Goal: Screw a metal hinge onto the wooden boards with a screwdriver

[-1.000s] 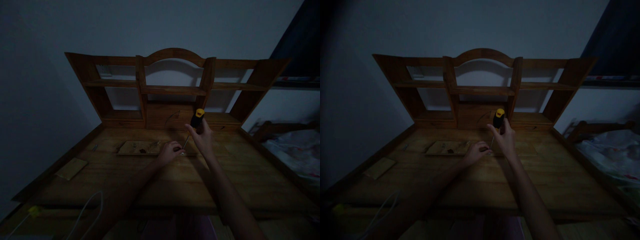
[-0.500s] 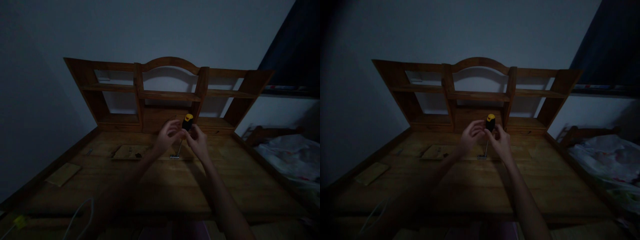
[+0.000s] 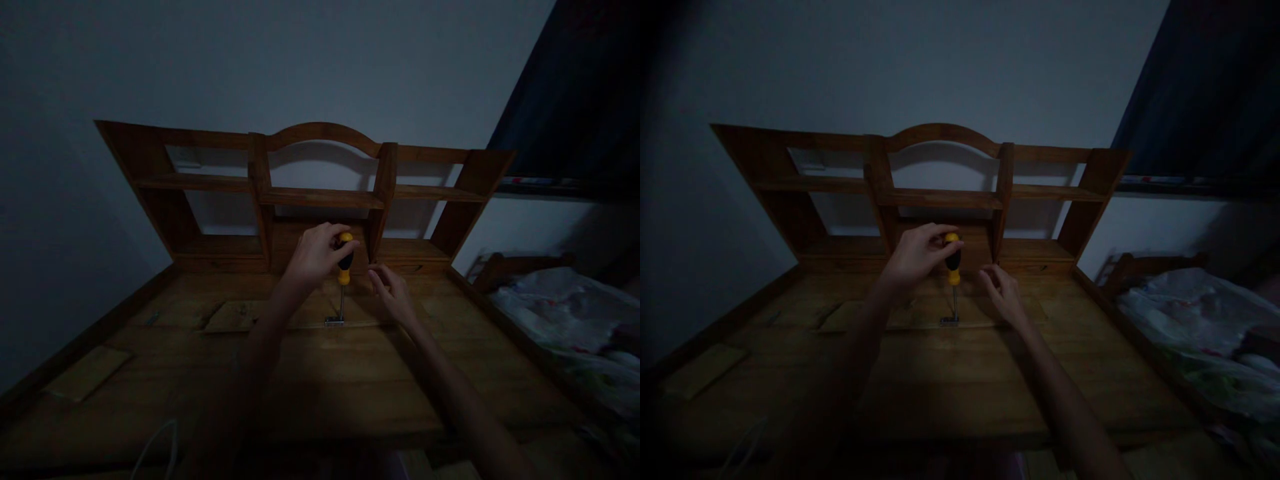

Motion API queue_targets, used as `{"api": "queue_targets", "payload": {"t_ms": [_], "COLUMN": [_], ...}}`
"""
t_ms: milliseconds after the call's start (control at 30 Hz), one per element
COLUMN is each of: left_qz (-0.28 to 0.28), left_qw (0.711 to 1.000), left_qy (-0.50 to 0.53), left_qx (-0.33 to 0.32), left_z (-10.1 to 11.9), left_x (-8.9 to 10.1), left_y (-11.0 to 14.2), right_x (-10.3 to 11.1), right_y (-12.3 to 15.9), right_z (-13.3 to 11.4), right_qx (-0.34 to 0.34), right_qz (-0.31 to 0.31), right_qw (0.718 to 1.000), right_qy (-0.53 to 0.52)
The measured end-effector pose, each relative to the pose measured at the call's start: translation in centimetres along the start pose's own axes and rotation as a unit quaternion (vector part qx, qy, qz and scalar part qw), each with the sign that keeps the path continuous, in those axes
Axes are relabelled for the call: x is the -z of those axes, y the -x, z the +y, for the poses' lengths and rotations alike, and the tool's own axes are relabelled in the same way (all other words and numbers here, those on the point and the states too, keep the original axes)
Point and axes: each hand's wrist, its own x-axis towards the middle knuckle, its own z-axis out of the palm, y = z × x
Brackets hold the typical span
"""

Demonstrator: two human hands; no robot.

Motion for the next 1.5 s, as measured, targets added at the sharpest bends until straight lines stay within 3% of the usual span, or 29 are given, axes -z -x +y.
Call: {"api": "queue_targets", "payload": {"t_ms": [100, 200, 333, 500, 767, 1100, 1333, 1500], "left_qz": [-0.032, -0.039, -0.010, 0.029, -0.031, 0.000, -0.053, -0.040], "left_qw": [0.999, 0.999, 0.998, 0.990, 0.992, 0.992, 0.993, 0.992], "left_qy": [0.015, 0.010, -0.036, -0.123, -0.090, -0.104, -0.068, -0.093], "left_qx": [0.004, -0.004, -0.057, -0.062, -0.077, -0.072, -0.077, -0.073], "left_z": [0.0, 0.3, 0.6, -0.1, 0.2, -0.2, 0.1, 0.4], "left_x": [0.3, -0.1, -1.3, -2.2, -1.4, -1.9, -1.5, -1.8], "left_y": [-0.2, -0.2, 0.1, 0.2, 0.1, 0.1, 0.3, 0.5], "right_x": [-0.3, -1.4, -2.3, -2.8, -3.3, -3.3, -3.5, -3.5], "right_y": [0.8, 1.2, 1.5, 2.2, 2.6, 2.6, 2.8, 2.7], "right_z": [3.6, 5.3, 4.6, 4.1, 4.9, 5.0, 5.3, 5.3], "right_qx": [-0.041, -0.042, -0.004, 0.049, 0.071, 0.062, 0.054, 0.060], "right_qz": [-0.006, -0.049, -0.140, -0.237, -0.249, -0.259, -0.264, -0.255], "right_qw": [0.998, 0.996, 0.990, 0.970, 0.962, 0.957, 0.954, 0.957], "right_qy": [0.056, 0.064, 0.018, 0.021, 0.087, 0.111, 0.131, 0.120]}}
